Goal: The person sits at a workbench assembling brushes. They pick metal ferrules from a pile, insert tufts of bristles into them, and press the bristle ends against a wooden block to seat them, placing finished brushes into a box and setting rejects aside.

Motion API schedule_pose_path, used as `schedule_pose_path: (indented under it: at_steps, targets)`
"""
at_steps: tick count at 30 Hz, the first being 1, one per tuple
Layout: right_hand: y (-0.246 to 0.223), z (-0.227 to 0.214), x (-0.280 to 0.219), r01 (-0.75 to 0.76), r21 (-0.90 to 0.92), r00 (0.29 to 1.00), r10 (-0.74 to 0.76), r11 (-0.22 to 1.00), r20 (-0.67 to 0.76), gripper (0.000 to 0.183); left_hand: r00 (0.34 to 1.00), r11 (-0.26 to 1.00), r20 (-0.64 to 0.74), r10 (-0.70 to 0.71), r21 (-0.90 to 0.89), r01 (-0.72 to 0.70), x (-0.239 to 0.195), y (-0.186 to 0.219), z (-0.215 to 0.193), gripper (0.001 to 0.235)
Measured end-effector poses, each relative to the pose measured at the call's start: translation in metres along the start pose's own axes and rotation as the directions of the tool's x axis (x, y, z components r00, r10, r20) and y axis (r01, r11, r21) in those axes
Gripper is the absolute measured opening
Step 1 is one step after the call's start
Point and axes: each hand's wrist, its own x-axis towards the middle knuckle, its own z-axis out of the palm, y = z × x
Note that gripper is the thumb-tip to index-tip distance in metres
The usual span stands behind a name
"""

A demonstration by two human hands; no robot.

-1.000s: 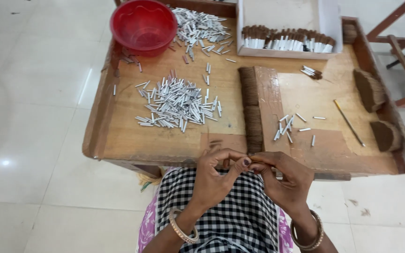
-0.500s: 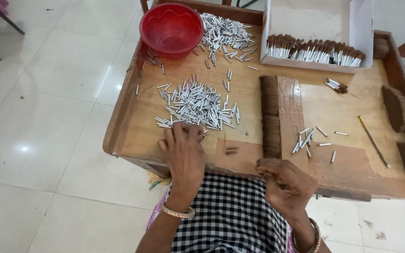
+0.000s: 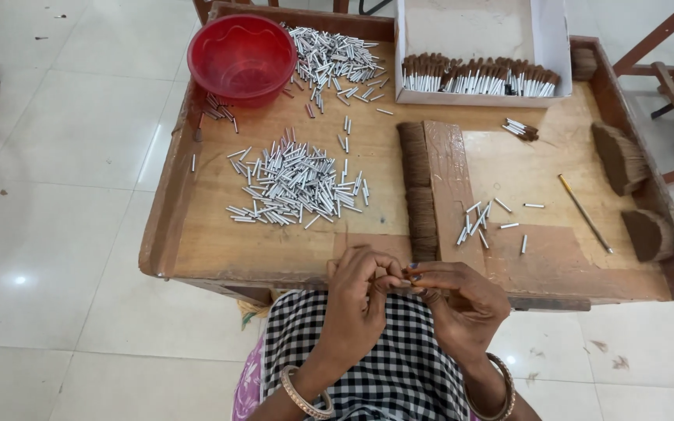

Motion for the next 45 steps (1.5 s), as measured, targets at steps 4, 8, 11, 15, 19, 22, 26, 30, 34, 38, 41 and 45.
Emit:
schedule_pose_path:
  at_steps: [4,8,11,15,19,22,26,30,34,38,41,45]
  targets:
    - [-0.004,-0.006,-0.002,-0.01,-0.055,1.0,0.009,0.998,-0.014,0.017,0.998,0.998,-0.012,0.06,0.01,-0.06,-0.004,0.0,0.006,0.009]
    - [-0.016,-0.005,0.001,0.0,-0.332,0.998,-0.019,0.943,-0.052,0.02,0.992,0.983,-0.025,0.125,0.138,-0.121,-0.003,0.009,0.002,0.011]
    - [-0.029,-0.005,0.008,0.214,-0.511,0.973,-0.228,0.832,0.035,0.025,0.985,0.949,-0.053,0.166,0.28,-0.145,-0.006,0.007,0.002,0.011]
    - [-0.035,-0.011,0.011,0.288,-0.565,0.958,-0.231,0.774,0.171,0.025,0.966,0.891,-0.094,0.24,0.417,-0.181,-0.008,0.008,0.003,0.014]
    - [-0.038,-0.014,0.015,0.246,-0.548,0.963,-0.136,0.799,0.233,0.029,0.961,0.858,-0.104,0.258,0.482,-0.178,-0.01,0.006,0.005,0.013]
    - [-0.049,-0.004,0.024,0.199,-0.478,0.969,-0.098,0.856,0.228,0.034,0.96,0.84,-0.128,0.25,0.521,-0.15,-0.012,0.0,0.006,0.014]
    - [-0.031,-0.008,0.01,0.259,-0.478,0.956,-0.151,0.839,0.253,0.034,0.96,0.844,-0.118,0.255,0.511,-0.162,-0.011,0.005,0.003,0.015]
    - [-0.035,-0.002,0.014,0.295,-0.489,0.948,-0.188,0.821,0.256,0.036,0.964,0.844,-0.127,0.232,0.519,-0.134,-0.013,0.003,0.001,0.016]
    - [-0.036,0.007,0.018,0.44,-0.631,0.896,-0.36,0.639,0.26,0.023,0.969,0.846,-0.124,0.215,0.52,-0.121,-0.013,0.006,-0.003,0.012]
    - [-0.026,0.009,0.011,0.487,-0.659,0.867,-0.408,0.572,0.286,0.018,0.977,0.878,-0.113,0.181,0.466,-0.109,-0.02,0.009,-0.005,0.01]
    - [-0.017,0.017,0.008,0.423,-0.686,0.9,-0.36,0.592,0.245,0.02,0.997,0.934,-0.042,0.059,0.356,-0.04,-0.025,0.006,-0.011,0.016]
    - [-0.006,0.028,0.008,0.233,-0.569,0.97,-0.151,0.789,0.188,0.025,0.991,0.875,-0.097,0.095,0.482,-0.037,-0.031,-0.008,-0.019,0.017]
